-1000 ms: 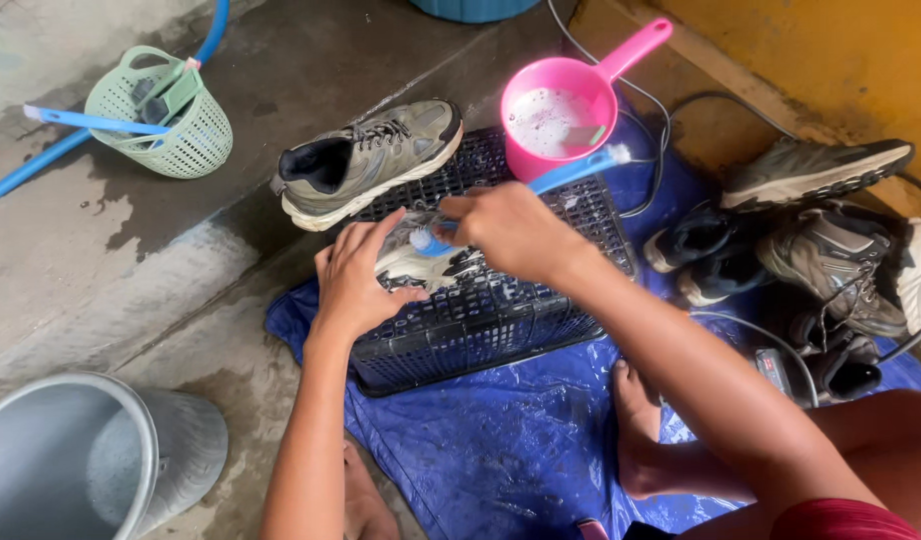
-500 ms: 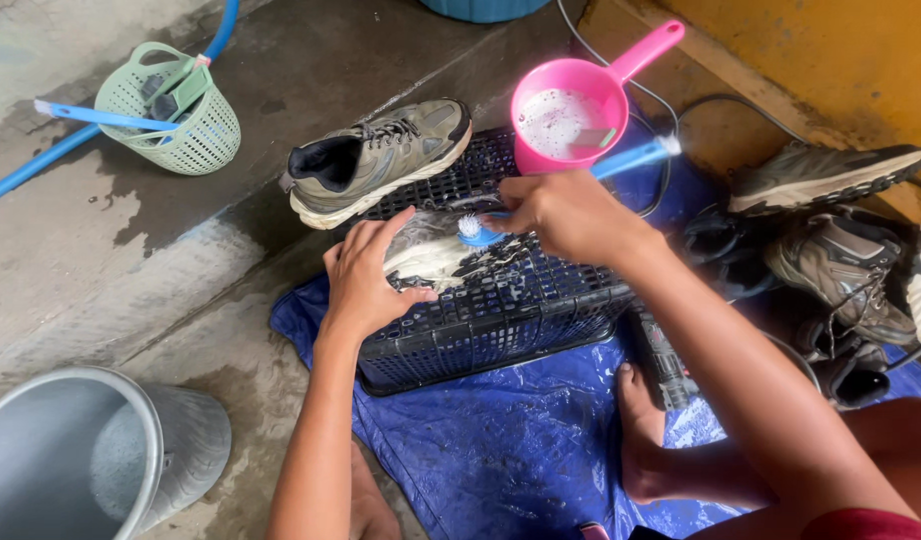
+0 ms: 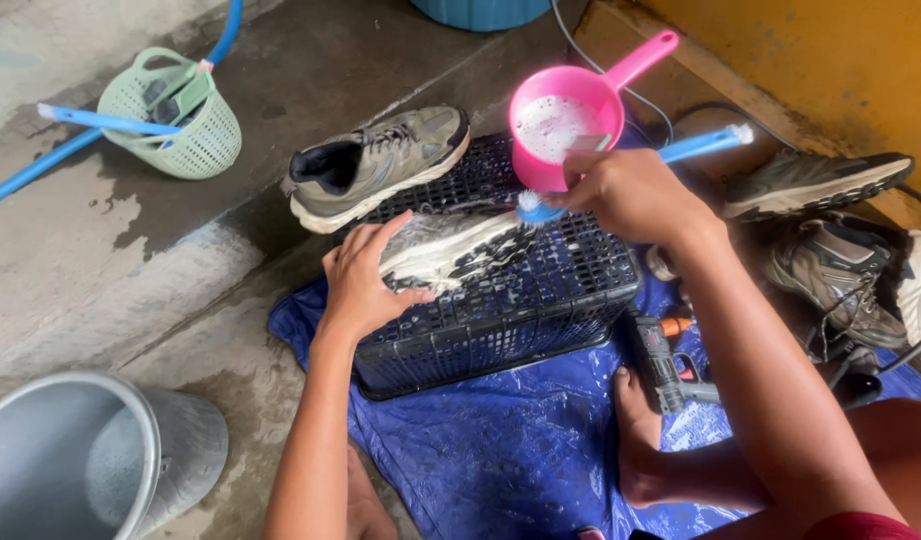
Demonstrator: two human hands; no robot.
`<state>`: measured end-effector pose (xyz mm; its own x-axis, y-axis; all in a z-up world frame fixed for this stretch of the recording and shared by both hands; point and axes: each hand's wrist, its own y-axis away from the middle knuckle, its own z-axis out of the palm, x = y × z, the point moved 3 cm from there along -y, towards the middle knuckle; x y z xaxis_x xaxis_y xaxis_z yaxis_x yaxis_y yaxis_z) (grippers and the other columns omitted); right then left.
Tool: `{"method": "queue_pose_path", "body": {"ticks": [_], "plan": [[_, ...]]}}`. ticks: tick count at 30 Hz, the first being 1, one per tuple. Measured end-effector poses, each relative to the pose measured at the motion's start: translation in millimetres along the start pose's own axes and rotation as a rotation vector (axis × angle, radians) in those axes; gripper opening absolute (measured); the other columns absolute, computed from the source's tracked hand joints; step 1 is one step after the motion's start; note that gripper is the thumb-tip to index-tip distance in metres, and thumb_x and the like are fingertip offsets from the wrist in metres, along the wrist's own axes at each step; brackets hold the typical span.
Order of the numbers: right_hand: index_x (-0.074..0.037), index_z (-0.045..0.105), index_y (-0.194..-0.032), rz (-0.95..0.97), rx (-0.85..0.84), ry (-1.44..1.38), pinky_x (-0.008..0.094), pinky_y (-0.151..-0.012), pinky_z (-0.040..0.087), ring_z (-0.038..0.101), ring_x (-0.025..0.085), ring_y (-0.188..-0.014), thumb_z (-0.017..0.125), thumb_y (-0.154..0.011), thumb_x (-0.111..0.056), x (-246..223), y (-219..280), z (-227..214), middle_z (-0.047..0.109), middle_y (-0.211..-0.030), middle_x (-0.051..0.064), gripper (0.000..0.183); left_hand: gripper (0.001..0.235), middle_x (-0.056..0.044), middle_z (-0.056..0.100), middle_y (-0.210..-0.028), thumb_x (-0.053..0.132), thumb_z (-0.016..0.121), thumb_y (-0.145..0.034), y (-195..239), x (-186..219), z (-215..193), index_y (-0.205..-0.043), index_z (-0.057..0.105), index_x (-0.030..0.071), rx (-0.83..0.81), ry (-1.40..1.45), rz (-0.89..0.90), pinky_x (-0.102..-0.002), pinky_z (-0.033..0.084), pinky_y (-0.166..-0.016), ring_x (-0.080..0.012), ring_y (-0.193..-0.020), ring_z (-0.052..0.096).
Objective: The person scrubs a grey sneaker with a blue brush, repeatedly dipping it into a pink container of soapy water. They clean the sole and upper parts of the shoe, which is placed on a black plastic crate.
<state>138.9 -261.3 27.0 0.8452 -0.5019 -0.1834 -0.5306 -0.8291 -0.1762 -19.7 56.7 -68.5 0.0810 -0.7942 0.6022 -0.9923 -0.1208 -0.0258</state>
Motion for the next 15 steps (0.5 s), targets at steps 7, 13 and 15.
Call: {"method": "queue_pose_path", "body": {"ticks": [7,13,15], "plan": [[-0.021,0.09,-0.114,0.003,0.099,-0.212,0.055,-0.088,0.061,0.077,0.044,-0.099,0.075,-0.087,0.003,-10,-9,33,0.083,-0.107,0.009,0.039,0.12,-0.005,0.062,-0.147,0.056,0.102,-0.066,1,33,-19,-0.169,0.045,0.035,-0.093,-0.119,-0.047,-0.065,0.034,-0.124,-0.0294,-0.157,0.047],[-0.019,0.09,-0.107,0.081,0.041,-0.175,0.052,-0.084,0.062,0.079,0.04,-0.093,0.079,-0.093,-0.01,16,9,20,0.082,-0.101,0.006,0.019,0.118,-0.009,0.055,-0.163,0.064,0.094,-0.072,-1,57,-29,-0.171,0.04,0.031,-0.195,-0.21,-0.143,-0.065,0.03,-0.129,-0.0357,-0.166,0.037],[-0.026,0.089,-0.101,0.179,0.044,-0.188,0.047,-0.085,0.062,0.079,0.035,-0.092,0.079,-0.094,-0.017,14,14,15,0.08,-0.097,-0.002,0.015,0.12,-0.007,0.05,-0.171,0.077,0.09,-0.065,-3,57,-23,-0.165,0.051,0.023,-0.09,-0.364,-0.026,-0.065,0.026,-0.133,-0.0395,-0.166,0.037]]}}
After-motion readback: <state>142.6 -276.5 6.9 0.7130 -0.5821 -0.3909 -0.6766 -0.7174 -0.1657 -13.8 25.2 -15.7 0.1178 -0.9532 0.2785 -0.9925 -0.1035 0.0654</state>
